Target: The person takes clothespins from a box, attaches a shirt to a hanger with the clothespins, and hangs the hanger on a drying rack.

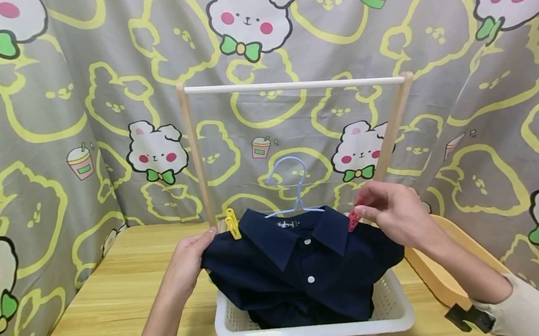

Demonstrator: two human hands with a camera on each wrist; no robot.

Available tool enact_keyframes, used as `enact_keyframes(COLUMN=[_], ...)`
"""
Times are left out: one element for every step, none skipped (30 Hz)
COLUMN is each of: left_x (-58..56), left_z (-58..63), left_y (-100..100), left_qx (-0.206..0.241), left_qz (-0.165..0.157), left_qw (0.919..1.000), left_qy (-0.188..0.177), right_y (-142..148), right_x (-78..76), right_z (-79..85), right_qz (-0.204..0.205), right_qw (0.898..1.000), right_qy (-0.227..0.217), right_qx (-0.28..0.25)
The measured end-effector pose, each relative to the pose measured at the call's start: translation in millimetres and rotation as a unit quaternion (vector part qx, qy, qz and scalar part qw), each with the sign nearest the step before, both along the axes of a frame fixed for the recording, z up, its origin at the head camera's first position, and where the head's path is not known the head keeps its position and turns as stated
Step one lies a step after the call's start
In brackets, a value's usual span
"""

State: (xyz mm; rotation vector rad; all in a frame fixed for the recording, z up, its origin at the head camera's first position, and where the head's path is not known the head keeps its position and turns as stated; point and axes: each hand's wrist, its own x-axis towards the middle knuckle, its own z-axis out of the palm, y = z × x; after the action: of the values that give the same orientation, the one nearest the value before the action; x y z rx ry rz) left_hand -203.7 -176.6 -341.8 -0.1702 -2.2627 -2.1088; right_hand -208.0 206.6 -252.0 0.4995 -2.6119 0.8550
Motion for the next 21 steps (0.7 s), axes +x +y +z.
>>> enact_keyframes(left_x=[-0.1,-0.2,-0.3,-0.4,-0.5,-0.6,-0.7,-0.7,-0.7,-0.8,-0.8,-0.8,-0.8,-0.9,-0.9,-0.9,-0.9,-0.8,-0.9,-0.9,-0.9], left_z=[0.1,0.1,-0.1,-0.2,-0.4,-0.5,-0.7,-1.0,-1.1,-1.1,-1.1,-0.9,-0.9,-0.9,-0.8,-0.7,-0.8,-0.8,-0.8,-0.6,-0.5], left_y=[-0.1,-0.2,-0.4,-0.5,-0.6,-0.7,-0.9,-0.9,-1.0,-1.2,-1.3,-1.3,-1.3,-1.3,-1.2,-1.2,-1.0,-0.8,-0.8,-0.8,-0.8], left_qx=[0.000,0.000,0.000,0.000,0.001,0.001,0.001,0.001,0.001,0.001,0.001,0.000,0.000,0.000,0.000,0.000,0.000,0.000,0.001,0.000,0.001], left_qz=[-0.001,-0.002,-0.002,-0.002,-0.003,-0.003,-0.003,-0.003,-0.003,-0.003,-0.004,-0.004,-0.004,-0.004,-0.004,-0.003,-0.002,-0.001,0.000,-0.001,0.000], left_qw=[1.0000,1.0000,1.0000,1.0000,1.0000,1.0000,1.0000,1.0000,1.0000,1.0000,1.0000,1.0000,1.0000,1.0000,1.0000,1.0000,1.0000,1.0000,1.0000,1.0000,1.0000], left_qy=[0.001,0.001,0.001,0.002,0.002,0.003,0.003,0.002,0.002,0.003,0.003,0.003,0.003,0.003,0.003,0.002,0.001,0.000,-0.001,-0.001,-0.001], right_y=[0.1,0.2,0.2,0.2,0.3,0.4,0.3,0.3,0.3,0.4,0.6,0.8,1.0,1.2,1.5,1.8,2.1,2.3,2.5,2.7,2.9], right_x=[0.1,0.2,0.3,0.6,1.0,1.4,1.7,2.1,2.4,2.9,3.1,3.3,3.4,3.5,3.4,3.4,3.3,3.3,3.2,3.3,3.3], right_z=[0.3,0.6,0.9,1.2,1.6,2.1,2.6,3.1,3.6,4.0,4.4,4.8,5.1,5.3,5.5,5.6,5.6,5.6,5.7,5.8,5.8], right_qz=[0.001,0.002,0.005,0.008,0.011,0.014,0.018,0.021,0.023,0.024,0.025,0.027,0.028,0.029,0.030,0.030,0.032,0.032,0.032,0.032,0.032], right_qw=[1.000,1.000,1.000,1.000,1.000,1.000,0.999,0.999,0.999,0.999,0.999,0.998,0.998,0.998,0.998,0.998,0.998,0.998,0.998,0.998,0.998], right_qy=[-0.003,-0.007,-0.012,-0.016,-0.021,-0.027,-0.031,-0.037,-0.041,-0.044,-0.047,-0.050,-0.051,-0.053,-0.054,-0.056,-0.057,-0.057,-0.058,-0.058,-0.059], right_qx=[0.001,0.002,0.002,0.003,0.005,0.006,0.007,0.008,0.008,0.009,0.009,0.010,0.010,0.010,0.009,0.009,0.008,0.008,0.008,0.007,0.007])
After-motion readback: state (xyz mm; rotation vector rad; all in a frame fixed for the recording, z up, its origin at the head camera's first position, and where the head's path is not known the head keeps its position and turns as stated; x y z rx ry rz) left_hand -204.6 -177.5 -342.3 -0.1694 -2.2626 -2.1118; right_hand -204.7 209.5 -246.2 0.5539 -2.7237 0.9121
